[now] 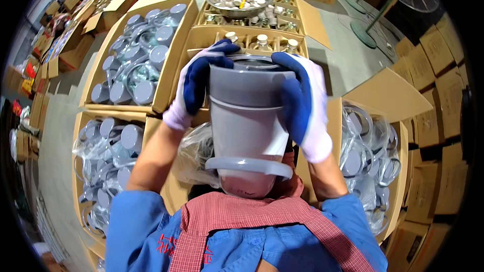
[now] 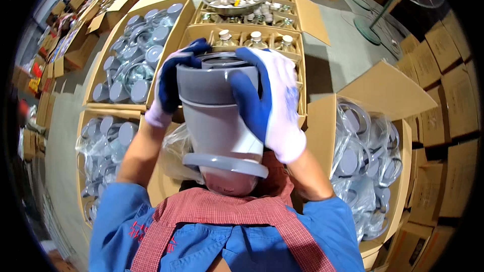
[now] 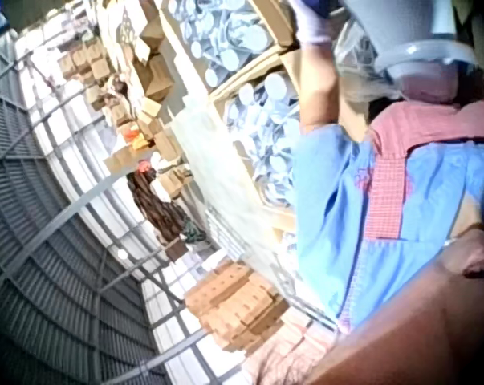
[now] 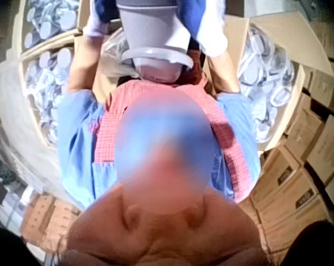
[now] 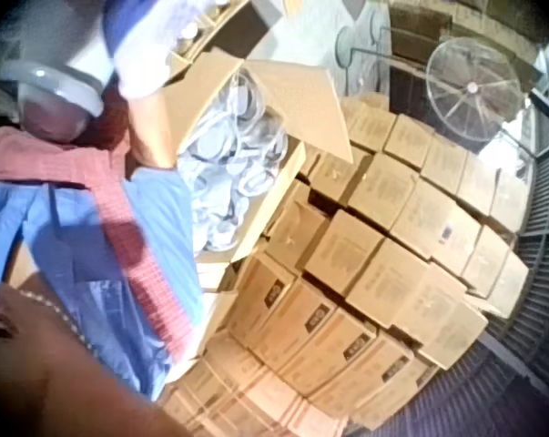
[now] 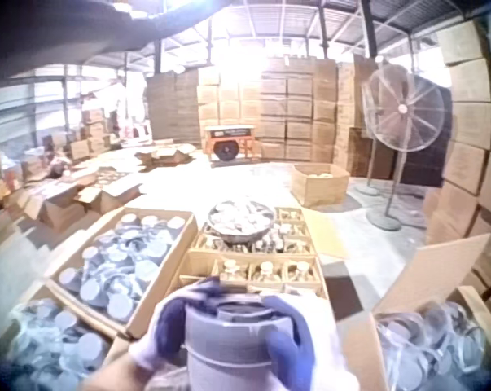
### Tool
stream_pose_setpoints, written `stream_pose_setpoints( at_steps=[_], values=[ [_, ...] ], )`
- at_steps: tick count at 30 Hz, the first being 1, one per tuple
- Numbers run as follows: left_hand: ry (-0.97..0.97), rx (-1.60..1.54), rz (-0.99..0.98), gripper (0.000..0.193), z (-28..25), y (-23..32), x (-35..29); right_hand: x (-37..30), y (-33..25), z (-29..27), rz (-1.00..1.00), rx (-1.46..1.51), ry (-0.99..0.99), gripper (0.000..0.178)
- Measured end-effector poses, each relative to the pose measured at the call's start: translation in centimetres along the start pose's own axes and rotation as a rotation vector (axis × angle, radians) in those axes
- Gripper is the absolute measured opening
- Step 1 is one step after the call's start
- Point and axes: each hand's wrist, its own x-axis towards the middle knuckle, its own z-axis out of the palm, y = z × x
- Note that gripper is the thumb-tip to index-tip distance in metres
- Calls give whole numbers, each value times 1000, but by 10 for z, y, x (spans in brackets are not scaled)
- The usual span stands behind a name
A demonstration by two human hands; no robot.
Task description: The person assembles white plastic containers by attaching lids and placing them into cardboard boxes. They also handle small glass jars and plastic-wrapped lids, organizing them within the boxes.
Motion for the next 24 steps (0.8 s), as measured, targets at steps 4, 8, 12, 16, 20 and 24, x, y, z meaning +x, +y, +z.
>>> stream_pose_setpoints(
  at_steps=[4, 8, 12, 16, 20, 24],
  values=[
    [237, -16, -178, 36, 27, 25, 17, 9, 43, 9, 616, 950, 222, 55],
    [-214, 114, -42, 26, 4, 24, 20, 6, 0, -11, 484, 345, -188, 63],
    [-2, 326, 101, 23, 9, 27, 13, 6, 37, -8, 564, 770, 15, 68],
    [-194, 155, -42, 30, 12, 30, 9, 7, 2, -17, 621, 512, -176, 70],
    [-48, 430, 54, 25, 19, 46, 23, 17, 27, -9, 670, 833, 59, 69],
    [-220, 454, 261, 34, 14, 37, 20, 12, 34, 5, 753, 610, -284, 67]
  ],
)
